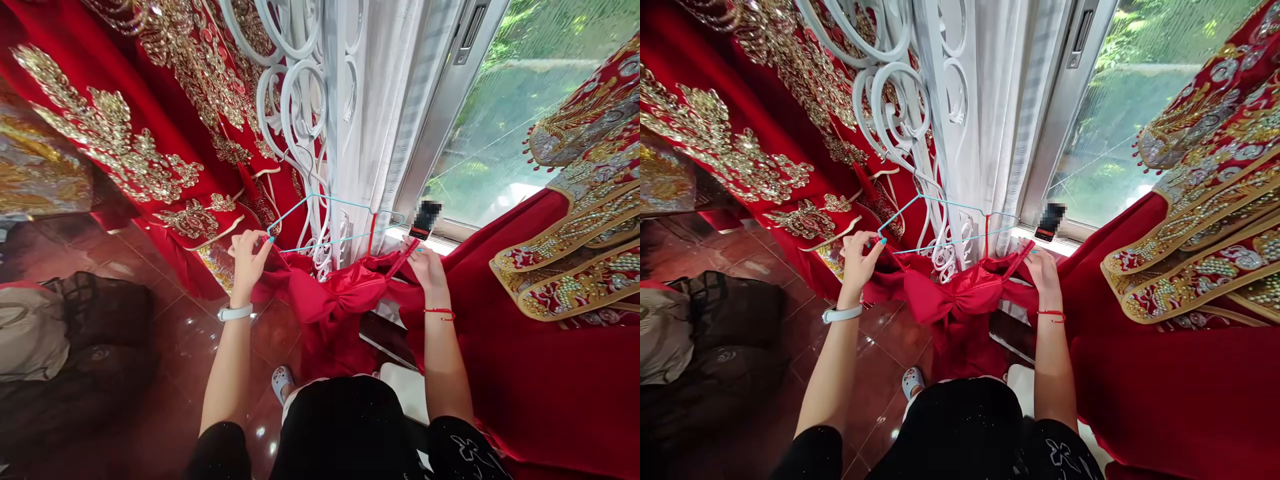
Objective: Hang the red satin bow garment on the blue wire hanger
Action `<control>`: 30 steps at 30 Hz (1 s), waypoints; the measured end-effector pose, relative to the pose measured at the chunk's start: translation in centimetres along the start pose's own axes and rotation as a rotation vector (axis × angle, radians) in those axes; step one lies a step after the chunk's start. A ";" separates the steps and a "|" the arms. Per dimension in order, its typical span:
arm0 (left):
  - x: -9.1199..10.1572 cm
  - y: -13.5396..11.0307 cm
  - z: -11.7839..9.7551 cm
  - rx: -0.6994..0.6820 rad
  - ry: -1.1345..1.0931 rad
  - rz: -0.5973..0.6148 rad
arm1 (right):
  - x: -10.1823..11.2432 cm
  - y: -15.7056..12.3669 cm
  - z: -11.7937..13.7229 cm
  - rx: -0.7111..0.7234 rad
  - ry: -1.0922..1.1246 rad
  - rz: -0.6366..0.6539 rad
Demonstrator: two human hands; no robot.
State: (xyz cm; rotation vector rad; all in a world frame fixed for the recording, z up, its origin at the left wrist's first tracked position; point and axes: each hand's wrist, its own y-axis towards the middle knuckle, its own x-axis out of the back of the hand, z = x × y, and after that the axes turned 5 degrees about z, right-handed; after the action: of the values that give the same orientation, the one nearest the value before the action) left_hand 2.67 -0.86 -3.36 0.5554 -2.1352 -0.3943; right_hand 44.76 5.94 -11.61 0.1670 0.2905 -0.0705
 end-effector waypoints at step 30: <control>-1.8 -0.9 0.0 0.012 -0.058 -0.048 | -11.9 0.5 10.5 0.571 -0.817 0.308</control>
State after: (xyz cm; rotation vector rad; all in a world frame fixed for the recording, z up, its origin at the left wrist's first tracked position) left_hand 3.85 -0.73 -4.97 0.6095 -2.1846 -0.4290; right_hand 36.42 5.09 1.86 0.7222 -0.5831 0.0886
